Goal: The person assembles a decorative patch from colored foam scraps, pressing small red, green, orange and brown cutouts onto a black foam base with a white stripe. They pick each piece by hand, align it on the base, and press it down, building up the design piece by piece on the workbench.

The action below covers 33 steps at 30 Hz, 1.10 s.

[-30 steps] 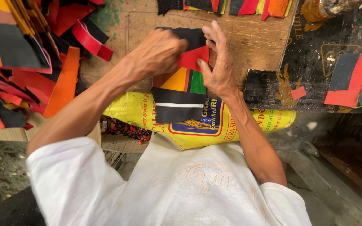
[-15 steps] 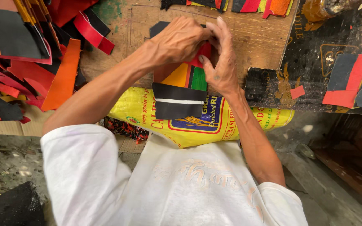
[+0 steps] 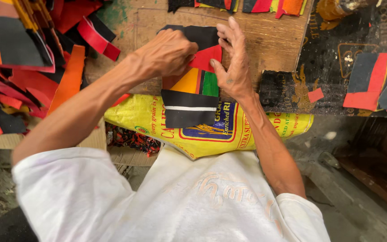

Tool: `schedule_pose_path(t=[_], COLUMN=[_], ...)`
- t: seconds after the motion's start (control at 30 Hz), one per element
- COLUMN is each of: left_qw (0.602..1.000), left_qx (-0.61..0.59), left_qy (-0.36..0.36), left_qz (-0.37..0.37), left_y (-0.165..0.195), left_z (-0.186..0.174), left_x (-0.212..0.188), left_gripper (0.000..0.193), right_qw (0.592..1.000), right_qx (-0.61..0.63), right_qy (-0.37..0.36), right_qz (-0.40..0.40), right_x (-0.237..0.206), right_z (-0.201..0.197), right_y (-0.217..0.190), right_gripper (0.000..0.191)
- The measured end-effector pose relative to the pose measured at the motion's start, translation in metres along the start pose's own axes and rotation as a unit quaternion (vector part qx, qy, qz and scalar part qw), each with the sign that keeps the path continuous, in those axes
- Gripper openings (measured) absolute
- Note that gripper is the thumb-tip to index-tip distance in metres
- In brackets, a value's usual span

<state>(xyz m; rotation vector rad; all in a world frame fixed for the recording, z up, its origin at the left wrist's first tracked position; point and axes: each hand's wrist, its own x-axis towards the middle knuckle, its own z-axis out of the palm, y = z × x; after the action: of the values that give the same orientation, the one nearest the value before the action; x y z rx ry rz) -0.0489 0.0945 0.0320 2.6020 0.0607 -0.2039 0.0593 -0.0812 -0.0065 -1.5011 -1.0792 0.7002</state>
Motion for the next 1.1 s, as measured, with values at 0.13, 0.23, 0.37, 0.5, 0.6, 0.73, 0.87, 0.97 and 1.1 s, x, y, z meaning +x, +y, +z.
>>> schedule_pose_path(t=[0.13,0.23,0.37,0.5,0.6,0.73,0.87,0.97,1.1], left_qw=[0.983,0.996,0.944,0.914,0.873,0.710,0.693,0.723,0.784], left_qx=[-0.069,-0.029,0.187,-0.158,-0.197,-0.493,-0.524,-0.474,-0.307], left_qy=[0.156,0.080,-0.127,0.100,0.203,0.243,0.259,0.334,0.449], left_qz=[0.070,-0.018,-0.239,-0.361,-0.398,-0.439,-0.421,-0.377,-0.300], left_y=[0.012,0.010,0.000,0.044,0.086,0.117,0.124,0.126,0.095], left_z=[-0.004,-0.005,-0.004,0.030,0.054,0.089,0.126,0.125,0.070], left_x=[0.022,0.007,-0.104,-0.188,-0.201,-0.198,-0.172,-0.161,-0.164], left_gripper=[0.010,0.004,0.007,0.028,0.029,0.022,0.027,0.023,0.022], right_qw=[0.997,0.998,0.996,0.879,0.975,0.977,0.909,0.959,0.999], right_qx=[0.074,0.062,-0.080,-0.435,0.066,-0.202,-0.346,-0.255,0.027], right_qy=[-0.016,-0.012,-0.038,-0.138,-0.211,-0.060,-0.010,-0.043,-0.027], right_qz=[-0.015,-0.001,-0.019,-0.137,0.012,0.043,-0.234,-0.115,0.037], right_x=[0.001,0.004,0.006,-0.023,-0.042,-0.010,0.027,0.034,0.014], right_z=[-0.002,-0.005,-0.003,0.008,0.004,-0.012,-0.010,-0.016,-0.050], right_y=[-0.007,-0.006,-0.002,-0.014,-0.037,-0.033,-0.005,-0.002,-0.029], right_gripper=[0.095,0.095,0.079,0.071,0.027,0.020,0.068,0.072,0.067])
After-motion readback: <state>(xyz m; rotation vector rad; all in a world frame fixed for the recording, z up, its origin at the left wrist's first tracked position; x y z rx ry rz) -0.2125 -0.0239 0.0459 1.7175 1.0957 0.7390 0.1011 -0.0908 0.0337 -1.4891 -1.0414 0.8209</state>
